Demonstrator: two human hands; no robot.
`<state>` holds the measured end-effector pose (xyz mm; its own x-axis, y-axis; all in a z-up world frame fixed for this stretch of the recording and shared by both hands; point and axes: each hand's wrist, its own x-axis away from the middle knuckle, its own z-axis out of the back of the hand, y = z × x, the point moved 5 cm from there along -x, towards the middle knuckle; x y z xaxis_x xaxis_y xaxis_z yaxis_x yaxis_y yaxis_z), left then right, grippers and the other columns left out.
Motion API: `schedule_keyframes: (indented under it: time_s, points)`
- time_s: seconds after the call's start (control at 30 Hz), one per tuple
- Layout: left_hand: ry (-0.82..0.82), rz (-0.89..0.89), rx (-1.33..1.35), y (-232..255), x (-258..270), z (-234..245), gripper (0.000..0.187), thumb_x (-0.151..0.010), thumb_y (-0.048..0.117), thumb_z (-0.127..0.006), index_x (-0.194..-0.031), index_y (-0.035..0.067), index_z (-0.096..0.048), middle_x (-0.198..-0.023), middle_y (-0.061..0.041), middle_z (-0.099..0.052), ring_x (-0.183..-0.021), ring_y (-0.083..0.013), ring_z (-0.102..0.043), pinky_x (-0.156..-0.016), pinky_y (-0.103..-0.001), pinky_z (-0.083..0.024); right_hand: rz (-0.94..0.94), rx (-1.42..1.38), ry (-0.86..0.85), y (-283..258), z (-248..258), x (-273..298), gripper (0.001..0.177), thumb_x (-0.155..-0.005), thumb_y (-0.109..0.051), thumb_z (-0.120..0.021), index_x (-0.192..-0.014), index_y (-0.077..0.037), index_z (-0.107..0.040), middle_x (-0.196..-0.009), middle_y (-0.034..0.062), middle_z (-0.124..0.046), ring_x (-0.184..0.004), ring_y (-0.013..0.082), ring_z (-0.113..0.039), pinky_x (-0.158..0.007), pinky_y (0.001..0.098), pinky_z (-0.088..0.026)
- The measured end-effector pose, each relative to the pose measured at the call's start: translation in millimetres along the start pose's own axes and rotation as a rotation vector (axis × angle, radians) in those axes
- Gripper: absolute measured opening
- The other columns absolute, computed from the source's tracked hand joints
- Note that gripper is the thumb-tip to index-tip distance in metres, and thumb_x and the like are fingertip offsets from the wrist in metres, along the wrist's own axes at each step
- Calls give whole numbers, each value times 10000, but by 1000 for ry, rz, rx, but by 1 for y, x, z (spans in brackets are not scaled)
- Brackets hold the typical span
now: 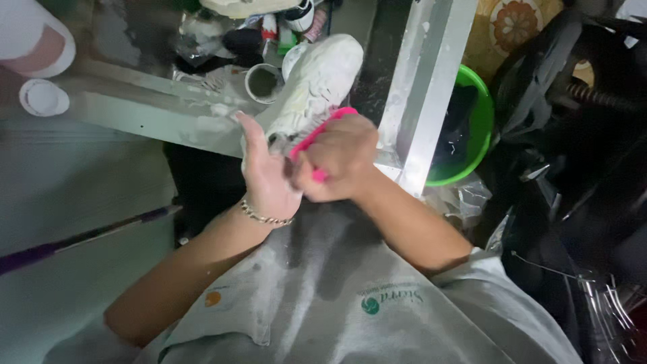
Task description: The person scrubs a white sneaker with a pink brush and a green brush, applying soap and rinsing it under a faucet. They then use a toothbrush to clean the shoe's laces and upper sections.
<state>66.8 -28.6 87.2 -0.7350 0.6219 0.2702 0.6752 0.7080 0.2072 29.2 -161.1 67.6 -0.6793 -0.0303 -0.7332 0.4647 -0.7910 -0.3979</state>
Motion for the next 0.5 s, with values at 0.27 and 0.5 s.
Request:
schedule_keyframes:
  time_s: [0.27, 0.5]
  points:
    - [63, 21, 52, 13, 5, 2, 988, -1094, 853, -641, -1484, -36, -827, -1587, -276, -818, -1554, -387, -736, -1435, -522, -500, 40, -134, -19, -35, 20, -47, 547, -1028, -273, -746, -550, -287, -479, -488, -33, -497, -402, 259, -517, -483, 388, -420]
    - [96, 121, 48, -8, -1, 111, 1357, -1058, 1010, -427, -1848, -91, -495, -1991, -291, -362, -1852, -418, -360, -1546, -601, -275, -93, -275, 60, 40, 1, -10, 555, -1041, -168, -831, -591, -202, -508, -506, 20, -513, -448, 340, -566, -503, 428, -414]
